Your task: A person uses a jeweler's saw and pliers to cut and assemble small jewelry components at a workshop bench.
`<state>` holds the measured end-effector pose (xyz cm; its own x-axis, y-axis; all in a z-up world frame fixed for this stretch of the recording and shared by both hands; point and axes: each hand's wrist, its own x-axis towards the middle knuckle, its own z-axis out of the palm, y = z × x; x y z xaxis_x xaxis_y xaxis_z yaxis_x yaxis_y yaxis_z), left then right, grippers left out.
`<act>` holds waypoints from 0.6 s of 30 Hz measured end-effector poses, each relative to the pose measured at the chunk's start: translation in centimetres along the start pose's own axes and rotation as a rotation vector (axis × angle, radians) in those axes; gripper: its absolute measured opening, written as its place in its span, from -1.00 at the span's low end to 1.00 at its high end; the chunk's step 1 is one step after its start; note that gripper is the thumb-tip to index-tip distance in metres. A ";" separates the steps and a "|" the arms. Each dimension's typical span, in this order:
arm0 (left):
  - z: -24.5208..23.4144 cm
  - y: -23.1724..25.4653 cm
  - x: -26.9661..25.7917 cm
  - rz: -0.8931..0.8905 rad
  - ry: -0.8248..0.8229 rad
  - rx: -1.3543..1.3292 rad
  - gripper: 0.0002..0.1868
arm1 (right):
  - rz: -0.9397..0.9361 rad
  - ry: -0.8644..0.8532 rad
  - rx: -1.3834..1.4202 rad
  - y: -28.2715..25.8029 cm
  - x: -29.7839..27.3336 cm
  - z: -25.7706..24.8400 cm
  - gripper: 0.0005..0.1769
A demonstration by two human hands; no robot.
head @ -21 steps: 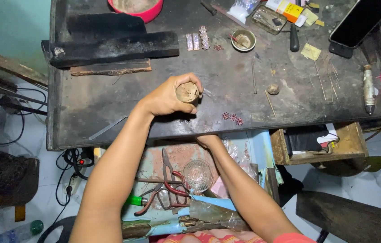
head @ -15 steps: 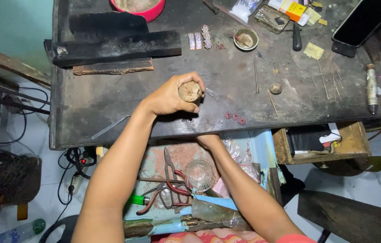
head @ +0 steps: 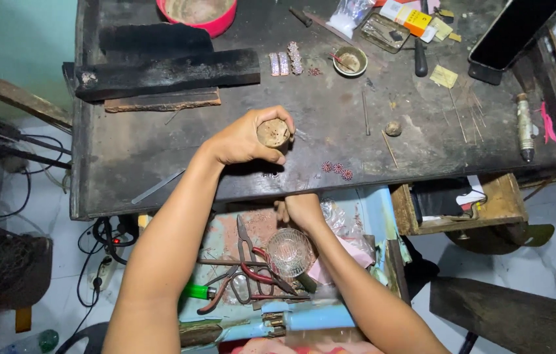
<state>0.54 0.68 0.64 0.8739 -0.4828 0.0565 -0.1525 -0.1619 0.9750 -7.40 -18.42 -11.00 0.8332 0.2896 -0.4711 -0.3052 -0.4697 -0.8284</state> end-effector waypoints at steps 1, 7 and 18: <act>0.0 -0.1 0.0 -0.005 -0.002 0.004 -0.40 | 0.062 -0.020 0.089 0.1 -0.2 -0.2 -0.46; 0.2 0.0 0.2 -0.022 0.015 0.047 -0.41 | -0.082 -0.254 0.113 -5.7 -6.0 -2.5 -0.75; 1.5 -1.7 -0.2 -0.017 0.146 0.012 -0.39 | -0.573 0.196 -0.102 -4.1 -10.5 -13.1 -0.85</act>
<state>-0.07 -0.28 -1.36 0.9342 -0.3494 0.0719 -0.1422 -0.1799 0.9733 -8.87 -30.51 1.32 0.9240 0.3652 0.1132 0.2541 -0.3653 -0.8955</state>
